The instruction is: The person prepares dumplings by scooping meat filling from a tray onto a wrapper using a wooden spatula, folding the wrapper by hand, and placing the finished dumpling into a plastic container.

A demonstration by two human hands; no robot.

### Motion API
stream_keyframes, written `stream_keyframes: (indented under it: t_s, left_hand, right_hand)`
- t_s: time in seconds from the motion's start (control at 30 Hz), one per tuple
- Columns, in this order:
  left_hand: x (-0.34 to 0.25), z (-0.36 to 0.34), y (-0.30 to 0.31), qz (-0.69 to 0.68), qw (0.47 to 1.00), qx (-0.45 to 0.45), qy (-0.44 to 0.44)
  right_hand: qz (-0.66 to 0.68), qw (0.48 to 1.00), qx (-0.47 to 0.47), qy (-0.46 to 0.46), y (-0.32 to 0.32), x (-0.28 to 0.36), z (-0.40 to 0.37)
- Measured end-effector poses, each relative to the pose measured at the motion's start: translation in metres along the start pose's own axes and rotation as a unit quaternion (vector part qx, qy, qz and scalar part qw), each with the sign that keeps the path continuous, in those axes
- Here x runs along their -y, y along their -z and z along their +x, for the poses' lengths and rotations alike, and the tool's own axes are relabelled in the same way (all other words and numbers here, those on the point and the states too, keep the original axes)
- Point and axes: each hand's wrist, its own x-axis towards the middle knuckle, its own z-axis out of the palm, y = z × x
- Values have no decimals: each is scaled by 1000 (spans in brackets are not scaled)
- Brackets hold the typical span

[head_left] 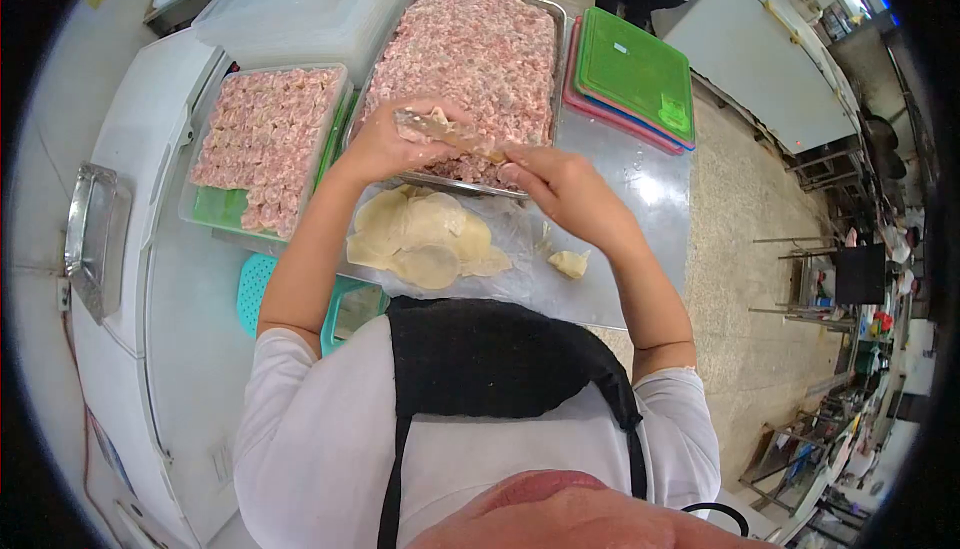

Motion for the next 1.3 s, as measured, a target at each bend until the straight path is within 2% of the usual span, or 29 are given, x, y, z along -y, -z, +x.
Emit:
stream_keyframes:
  t_s: [0.13,0.2,0.23,0.3,0.33,0.4,0.43,0.47,0.5,0.6,0.63,0.67,0.7,0.73,0.77,0.8,0.87,0.93,0.97,1.03,1.07,1.13,1.17,1.2,1.27,1.3]
  left_hand:
    - [20,6,-5,46,999,10,-17]
    - [39,8,-11,135,983,-58,107]
    - [46,7,-14,138,983,-65,106]
    - [55,6,-18,-37,974,-145,171]
    - [60,7,-16,-36,973,-151,170]
    - [68,7,-14,90,985,-93,115]
    - [69,3,-16,89,985,-92,118]
    - [66,0,-17,25,984,-79,157]
    - [55,-1,-16,-37,978,-67,193]
    - [2,-10,-15,44,967,-81,238]
    - [2,-10,-17,41,967,-80,240]
    - [3,-8,-17,110,984,-130,57]
    - [3,-7,-15,177,960,-177,-128]
    - [2,-7,-14,176,959,-181,-126]
    - [0,-7,-12,148,979,-104,-89]
    - [-2,-6,-10,119,991,-25,-53]
    - [-1,-8,-6,89,995,1,-44]
    - [13,-10,0,180,981,50,-53]
    - [19,-15,0,178,981,51,-57]
    - [30,-25,6,132,991,-32,-19]
    - [27,-30,14,132,991,-33,-21]
    - [21,-40,31,110,991,-22,-74]
    - [17,-44,39,127,991,13,-36]
    - [20,-52,44,126,991,11,-38]
    - [27,-72,56,26,999,12,22]
    - [-11,-87,68,2,985,45,165]
  right_hand:
    - [38,998,50,-22,-10,-45,1]
    - [-48,995,64,-60,-4,-68,5]
    - [-148,987,44,-52,-5,-72,2]
    - [-145,989,13,-32,-13,-61,-4]
    - [-139,990,-17,-23,-20,-57,-5]
    - [-146,989,11,-15,-38,-75,-8]
    - [-196,977,49,-68,-48,-97,-9]
    - [-247,958,85,-117,-49,-111,-8]
    - [-248,958,84,-114,-39,-112,-8]
    - [-200,962,124,-141,-9,-102,-17]
    - [-129,978,75,-145,0,-94,-20]
    - [-57,987,26,-147,7,-85,-21]
    - [-57,987,31,-145,11,-70,-20]
    - [36,990,22,-131,14,-53,-21]
    - [130,984,12,-118,13,-41,-20]
    - [129,984,13,-119,8,-32,-18]
    - [73,984,112,-116,-5,-16,-15]
    - [59,990,97,-85,-1,-18,-12]
    - [-33,991,88,-95,9,-7,-8]
    - [-184,977,39,-100,14,27,0]
    - [-185,977,38,-100,1,35,1]
    - [-165,986,-4,-38,-27,45,0]
    - [-160,986,10,-50,-31,46,5]
    - [-162,985,11,-49,-27,52,10]
    - [-173,981,39,-76,-9,70,23]
    - [-146,982,42,-108,-7,81,28]
